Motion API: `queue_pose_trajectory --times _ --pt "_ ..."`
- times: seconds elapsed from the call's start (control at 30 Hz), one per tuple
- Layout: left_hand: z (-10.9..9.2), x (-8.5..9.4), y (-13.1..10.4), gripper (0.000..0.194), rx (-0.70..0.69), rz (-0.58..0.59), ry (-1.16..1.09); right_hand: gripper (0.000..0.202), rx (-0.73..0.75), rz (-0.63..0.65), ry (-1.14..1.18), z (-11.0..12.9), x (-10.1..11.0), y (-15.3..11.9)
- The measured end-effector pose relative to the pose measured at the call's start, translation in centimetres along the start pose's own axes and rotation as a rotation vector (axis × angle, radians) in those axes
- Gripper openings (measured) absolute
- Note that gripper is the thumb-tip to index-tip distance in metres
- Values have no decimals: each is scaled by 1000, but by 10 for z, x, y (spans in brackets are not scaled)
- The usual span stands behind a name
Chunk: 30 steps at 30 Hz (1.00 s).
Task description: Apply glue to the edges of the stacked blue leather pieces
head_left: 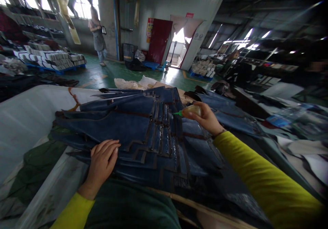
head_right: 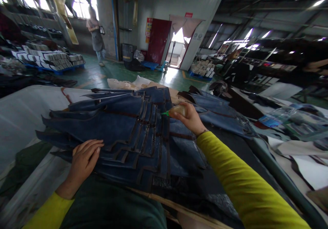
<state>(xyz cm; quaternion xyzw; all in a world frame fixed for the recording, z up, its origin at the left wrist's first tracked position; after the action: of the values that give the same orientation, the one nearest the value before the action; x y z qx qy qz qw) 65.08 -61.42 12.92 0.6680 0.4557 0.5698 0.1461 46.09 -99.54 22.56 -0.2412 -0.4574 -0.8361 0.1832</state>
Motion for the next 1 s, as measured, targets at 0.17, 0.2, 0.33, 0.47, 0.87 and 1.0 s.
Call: queue_pose_trajectory --times 0.17,0.2,0.33,0.47,0.87,1.0 --pt "0 0 1 22 -10 -3 5 52 -110 2 8 -4 -1 6" --pt "0 0 1 22 -10 -3 5 52 -156 20 24 -4 0 4" --pt "0 0 1 23 -4 -2 0 53 -375 195 97 -5 4 -12" --pt "0 1 1 22 -11 -13 -4 47 -494 272 203 -7 16 -25" --pt "1 -1 1 24 -19 -8 17 52 -275 -43 -32 -21 38 -5" --pt "1 0 2 23 -20 -14 12 53 -328 -26 -5 -28 34 -8"
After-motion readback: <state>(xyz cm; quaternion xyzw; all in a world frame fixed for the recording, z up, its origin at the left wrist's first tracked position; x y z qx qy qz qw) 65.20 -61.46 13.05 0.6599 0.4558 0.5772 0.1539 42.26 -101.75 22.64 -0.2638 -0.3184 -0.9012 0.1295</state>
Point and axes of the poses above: each hand's wrist, its own y-axis towards the middle knuckle, its own x-axis out of the back of the hand, z = x × y, the point moved 8 cm from there along y, towards the middle knuckle, and after that the axes turned 11 degrees about -z, right-handed, at the moved point
